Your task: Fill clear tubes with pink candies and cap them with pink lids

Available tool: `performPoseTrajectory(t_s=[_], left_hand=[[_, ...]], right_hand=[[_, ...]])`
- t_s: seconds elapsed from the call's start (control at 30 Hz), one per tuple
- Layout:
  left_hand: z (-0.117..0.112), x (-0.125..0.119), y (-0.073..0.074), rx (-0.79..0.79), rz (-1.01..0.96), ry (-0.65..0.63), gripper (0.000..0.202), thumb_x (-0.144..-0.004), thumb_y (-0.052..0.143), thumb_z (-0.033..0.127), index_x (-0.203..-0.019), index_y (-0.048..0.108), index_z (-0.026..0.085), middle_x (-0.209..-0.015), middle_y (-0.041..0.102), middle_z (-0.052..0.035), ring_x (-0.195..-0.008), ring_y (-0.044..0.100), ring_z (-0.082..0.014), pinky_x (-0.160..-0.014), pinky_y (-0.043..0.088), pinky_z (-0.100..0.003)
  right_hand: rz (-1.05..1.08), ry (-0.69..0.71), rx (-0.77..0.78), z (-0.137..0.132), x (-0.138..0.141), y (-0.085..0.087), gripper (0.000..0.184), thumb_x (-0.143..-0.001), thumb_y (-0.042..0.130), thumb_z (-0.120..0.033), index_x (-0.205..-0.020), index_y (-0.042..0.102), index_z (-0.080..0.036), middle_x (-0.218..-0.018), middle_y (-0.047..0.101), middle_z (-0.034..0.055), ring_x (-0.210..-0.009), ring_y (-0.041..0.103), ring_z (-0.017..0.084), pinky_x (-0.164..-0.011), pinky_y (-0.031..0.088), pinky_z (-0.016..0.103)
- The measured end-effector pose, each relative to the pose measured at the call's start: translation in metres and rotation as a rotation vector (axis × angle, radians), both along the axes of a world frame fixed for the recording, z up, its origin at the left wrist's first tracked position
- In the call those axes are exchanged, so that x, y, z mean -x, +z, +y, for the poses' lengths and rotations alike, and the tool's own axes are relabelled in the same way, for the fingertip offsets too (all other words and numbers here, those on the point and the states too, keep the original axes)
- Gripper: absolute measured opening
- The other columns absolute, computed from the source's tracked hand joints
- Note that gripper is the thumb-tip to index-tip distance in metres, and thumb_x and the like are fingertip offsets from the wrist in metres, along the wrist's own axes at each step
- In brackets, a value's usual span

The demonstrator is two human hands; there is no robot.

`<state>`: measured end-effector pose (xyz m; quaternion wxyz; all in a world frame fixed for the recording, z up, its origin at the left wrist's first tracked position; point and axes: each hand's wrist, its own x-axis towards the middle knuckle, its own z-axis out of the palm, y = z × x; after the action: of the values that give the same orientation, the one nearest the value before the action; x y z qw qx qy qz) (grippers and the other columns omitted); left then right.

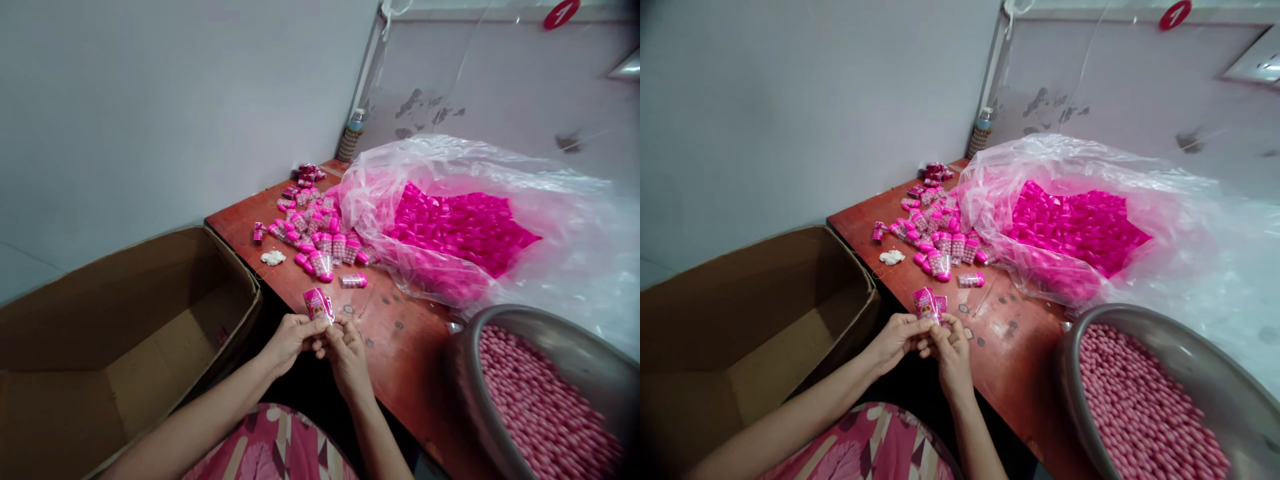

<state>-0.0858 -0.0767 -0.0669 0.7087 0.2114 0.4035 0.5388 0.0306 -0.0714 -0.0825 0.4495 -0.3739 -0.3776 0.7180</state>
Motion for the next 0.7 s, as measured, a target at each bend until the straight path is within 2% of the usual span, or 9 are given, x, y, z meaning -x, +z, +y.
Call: performPoseTrajectory(t_s=[0.07, 0.13, 0.27, 0.33, 0.37, 0.43, 0.53, 0.6, 0.7], left_hand=[[-0.006, 0.002, 0.002, -0.012, -0.006, -0.006, 0.026, -0.064, 0.071, 0.030, -0.058, 0.061, 0.007, -0.049, 0.055, -0.0018, -0.043, 0.050, -0.0090, -0.046, 0.045, -0.024], [-0.012, 0.012, 0.007, -0.019, -0.004, 0.062, 0.023, -0.065, 0.072, 0.028, -0.063, 0.063, 0.007, -0.060, 0.063, -0.0060, -0.053, 0.058, -0.0129, -0.054, 0.050, -0.027], [-0.022, 0.050, 0.017, -0.023, -0.004, 0.481, 0.034, -0.066, 0.069, 0.038, -0.084, 0.065, 0.010, -0.089, 0.069, -0.0119, -0.081, 0.066, -0.0213, -0.073, 0.053, -0.032], [-0.022, 0.062, 0.017, -0.006, 0.084, 0.577, 0.042, -0.068, 0.066, 0.044, -0.092, 0.064, 0.010, -0.093, 0.069, -0.0137, -0.084, 0.066, -0.0231, -0.076, 0.053, -0.034], [-0.020, 0.063, 0.015, -0.005, 0.181, 0.556, 0.044, -0.068, 0.065, 0.044, -0.095, 0.064, 0.010, -0.095, 0.069, -0.0144, -0.086, 0.065, -0.0240, -0.078, 0.052, -0.035], [-0.011, 0.055, 0.008, -0.082, 0.478, 0.429, 0.042, -0.066, 0.068, 0.039, -0.099, 0.065, 0.013, -0.104, 0.066, -0.0139, -0.097, 0.061, -0.0257, -0.089, 0.046, -0.037], [0.007, 0.030, -0.007, -0.359, 1.016, 0.215, 0.041, -0.066, 0.070, 0.034, -0.105, 0.063, 0.022, -0.120, 0.058, -0.0098, -0.120, 0.044, -0.0262, -0.106, 0.025, -0.042], [0.018, 0.016, -0.019, -0.496, 1.308, 0.114, 0.038, -0.070, 0.066, 0.032, -0.107, 0.062, 0.023, -0.123, 0.055, -0.0090, -0.126, 0.036, -0.0271, -0.108, 0.015, -0.048], [0.028, 0.007, -0.036, -0.579, 1.601, 0.052, 0.028, -0.078, 0.057, 0.028, -0.105, 0.063, 0.023, -0.124, 0.055, -0.0069, -0.125, 0.036, -0.0281, -0.106, 0.016, -0.054]], right_hand=[[-0.004, 0.009, 0.014, 0.003, 0.004, 0.002, 0.029, -0.074, 0.063, -0.034, -0.093, 0.044, -0.022, -0.059, 0.060, -0.0042, -0.047, 0.056, 0.011, -0.043, 0.042, 0.019], [-0.014, 0.030, 0.021, 0.004, 0.006, 0.004, 0.029, -0.072, 0.065, -0.033, -0.090, 0.045, -0.022, -0.061, 0.062, -0.0033, -0.048, 0.057, 0.011, -0.043, 0.041, 0.018], [-0.091, 0.033, 0.006, 0.005, 0.001, 0.008, 0.023, -0.076, 0.060, -0.038, -0.080, 0.049, -0.019, -0.064, 0.063, -0.0005, -0.049, 0.057, 0.009, -0.044, 0.041, 0.018], [-0.141, 0.001, -0.003, 0.008, -0.006, 0.008, 0.024, -0.077, 0.058, -0.040, -0.075, 0.050, -0.018, -0.064, 0.062, -0.0006, -0.049, 0.055, 0.009, -0.043, 0.041, 0.017], [-0.159, -0.015, -0.004, 0.009, -0.009, 0.007, 0.024, -0.078, 0.057, -0.041, -0.074, 0.050, -0.018, -0.064, 0.062, -0.0011, -0.049, 0.055, 0.008, -0.043, 0.040, 0.016], [-0.184, -0.034, -0.004, 0.012, -0.014, 0.005, 0.024, -0.078, 0.057, -0.042, -0.075, 0.049, -0.019, -0.064, 0.060, -0.0023, -0.049, 0.054, 0.007, -0.043, 0.040, 0.016], [-0.226, -0.055, -0.019, 0.014, -0.019, 0.005, 0.024, -0.078, 0.057, -0.041, -0.076, 0.050, -0.019, -0.064, 0.058, -0.0028, -0.050, 0.053, 0.007, -0.045, 0.041, 0.016], [-0.265, -0.066, -0.031, 0.014, -0.022, 0.006, 0.025, -0.077, 0.058, -0.042, -0.076, 0.051, -0.018, -0.063, 0.057, -0.0026, -0.050, 0.053, 0.007, -0.045, 0.041, 0.016], [-0.360, -0.099, -0.084, 0.017, -0.026, 0.006, 0.027, -0.076, 0.057, -0.044, -0.074, 0.053, -0.018, -0.064, 0.058, -0.0020, -0.053, 0.054, 0.009, -0.049, 0.043, 0.019]])
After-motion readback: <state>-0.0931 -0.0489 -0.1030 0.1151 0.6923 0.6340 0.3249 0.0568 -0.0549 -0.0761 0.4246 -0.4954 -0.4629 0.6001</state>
